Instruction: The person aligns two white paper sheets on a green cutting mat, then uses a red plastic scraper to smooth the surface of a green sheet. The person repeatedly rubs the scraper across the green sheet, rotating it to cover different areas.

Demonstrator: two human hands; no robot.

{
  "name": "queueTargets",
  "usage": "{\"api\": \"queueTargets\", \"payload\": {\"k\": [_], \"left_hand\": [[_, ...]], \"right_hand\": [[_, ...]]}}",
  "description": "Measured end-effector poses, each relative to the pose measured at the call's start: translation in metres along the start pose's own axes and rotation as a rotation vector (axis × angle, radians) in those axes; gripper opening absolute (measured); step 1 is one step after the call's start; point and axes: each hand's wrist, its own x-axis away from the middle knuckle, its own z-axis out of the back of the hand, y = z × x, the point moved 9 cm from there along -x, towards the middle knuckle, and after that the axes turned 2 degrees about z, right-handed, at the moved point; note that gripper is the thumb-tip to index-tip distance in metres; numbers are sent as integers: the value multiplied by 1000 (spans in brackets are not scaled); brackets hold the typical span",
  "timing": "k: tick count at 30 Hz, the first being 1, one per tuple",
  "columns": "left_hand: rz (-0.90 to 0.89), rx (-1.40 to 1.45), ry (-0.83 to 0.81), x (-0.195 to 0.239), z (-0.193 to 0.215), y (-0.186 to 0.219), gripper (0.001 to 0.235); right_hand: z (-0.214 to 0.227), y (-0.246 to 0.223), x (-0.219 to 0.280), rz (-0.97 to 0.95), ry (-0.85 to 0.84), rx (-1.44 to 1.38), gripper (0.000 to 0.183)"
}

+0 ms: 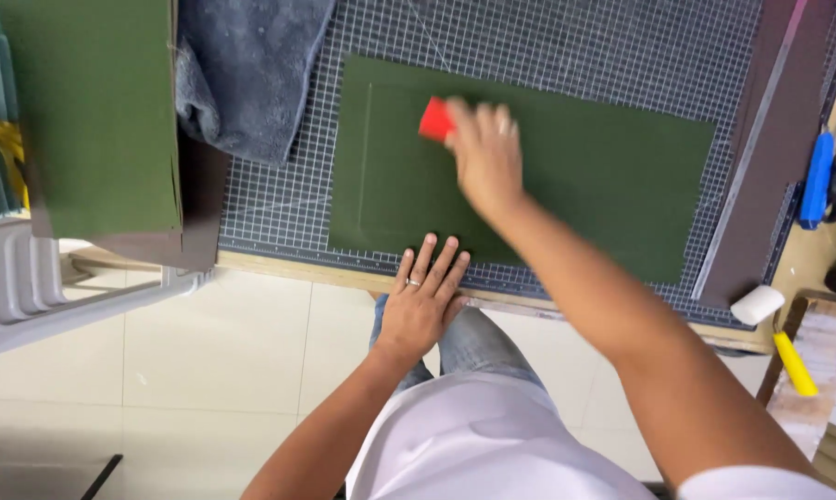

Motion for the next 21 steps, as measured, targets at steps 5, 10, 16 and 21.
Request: {"api": "queueTargets", "payload": {"k": [5, 10, 16, 21], "left_hand": [[-42, 28, 5, -2, 16, 1, 57], [-67, 63, 97, -5, 25, -1, 48], [-58, 22, 18, -6, 23, -2, 57], [-8, 1, 2, 10, 21, -11, 62]], "right_hand": [[46, -51, 16, -40, 30, -6, 36], [59, -90, 30, 175, 48, 47, 26], [27, -2, -69, -50, 70, 59, 40], [54, -61, 7, -8, 22, -107, 36]]}}
